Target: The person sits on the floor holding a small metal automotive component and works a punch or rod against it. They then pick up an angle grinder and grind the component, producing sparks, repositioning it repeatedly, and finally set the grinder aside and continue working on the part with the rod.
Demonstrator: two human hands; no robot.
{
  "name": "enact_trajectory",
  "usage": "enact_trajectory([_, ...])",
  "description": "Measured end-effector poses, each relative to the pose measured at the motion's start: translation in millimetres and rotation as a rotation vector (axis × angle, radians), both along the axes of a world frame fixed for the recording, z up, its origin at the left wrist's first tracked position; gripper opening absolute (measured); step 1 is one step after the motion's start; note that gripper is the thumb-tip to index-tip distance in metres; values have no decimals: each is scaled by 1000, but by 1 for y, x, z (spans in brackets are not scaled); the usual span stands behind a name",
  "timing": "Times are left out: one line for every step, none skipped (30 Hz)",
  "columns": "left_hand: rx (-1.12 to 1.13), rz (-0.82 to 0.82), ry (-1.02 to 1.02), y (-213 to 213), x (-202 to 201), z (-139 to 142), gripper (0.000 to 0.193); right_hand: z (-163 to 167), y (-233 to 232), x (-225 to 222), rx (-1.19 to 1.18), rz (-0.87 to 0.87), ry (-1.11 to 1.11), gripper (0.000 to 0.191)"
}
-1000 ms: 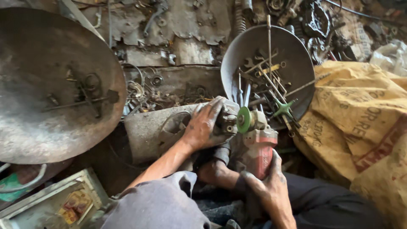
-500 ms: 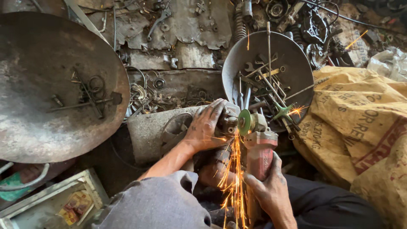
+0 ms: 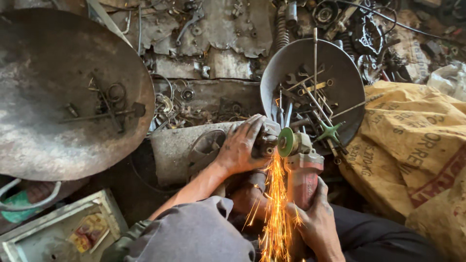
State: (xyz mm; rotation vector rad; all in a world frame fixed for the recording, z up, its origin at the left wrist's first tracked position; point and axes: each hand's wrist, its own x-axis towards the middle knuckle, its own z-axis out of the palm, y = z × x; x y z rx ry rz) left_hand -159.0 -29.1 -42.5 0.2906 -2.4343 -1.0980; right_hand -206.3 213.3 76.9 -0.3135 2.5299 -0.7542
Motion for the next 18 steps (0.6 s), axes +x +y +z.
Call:
enact_trajectory([2, -2, -1, 0, 0, 0, 118, 0, 0, -1, 32, -23, -13, 99])
enact_trajectory([5, -2, -1, 0, 1, 0, 119, 0, -1, -1, 63, -9, 2, 98])
enact_trajectory([6, -4, 1, 0, 1, -1, 119, -1, -1, -2, 94, 5, 19, 97])
enact_trajectory([6, -8, 4, 0, 0, 0, 120, -1, -2, -3, 122, 15, 37, 96])
enact_trajectory([-1, -12, -17, 0, 0, -1, 120, 0, -2, -4, 93, 5, 21, 97])
enact_trajectory([-10, -11, -36, 1, 0, -1, 120, 0, -3, -5, 63, 0, 7, 98])
enact_trajectory([-20, -6, -54, 1, 0, -1, 120, 1, -3, -5, 33, -1, -6, 100])
enact_trajectory([-24, 7, -27, 1, 0, -1, 119, 2, -4, -6, 48, 10, 7, 99])
enact_trajectory([-26, 16, -1, 1, -1, -1, 118, 3, -4, -6, 65, 17, 20, 99])
enact_trajectory([-29, 21, 25, 1, -1, -2, 118, 3, -3, -5, 81, 21, 32, 99])
enact_trajectory([-26, 20, 39, 1, -1, -2, 117, 4, -3, -5, 121, 15, 28, 100])
enact_trajectory([-24, 21, 53, 1, 0, -3, 116, 3, -3, -5, 159, 10, 24, 101])
enact_trajectory([-25, 22, 69, 1, -1, -3, 114, 3, -2, -5, 194, 5, 22, 101])
enact_trajectory([-31, 17, 51, 1, -1, -4, 115, 2, -2, -5, 116, 20, 30, 100])
enact_trajectory([-33, 14, 32, 1, -1, -5, 116, 1, -1, -6, 40, 35, 37, 98])
enact_trajectory([-29, 11, 10, 1, -1, -5, 117, 0, 1, -6, -29, 51, 41, 96])
enact_trajectory([-33, 19, 18, 2, -1, -6, 117, -2, 2, -8, 27, 40, 29, 98])
enact_trajectory([-39, 26, 27, 2, -1, -6, 117, -3, 3, -10, 80, 26, 18, 100])
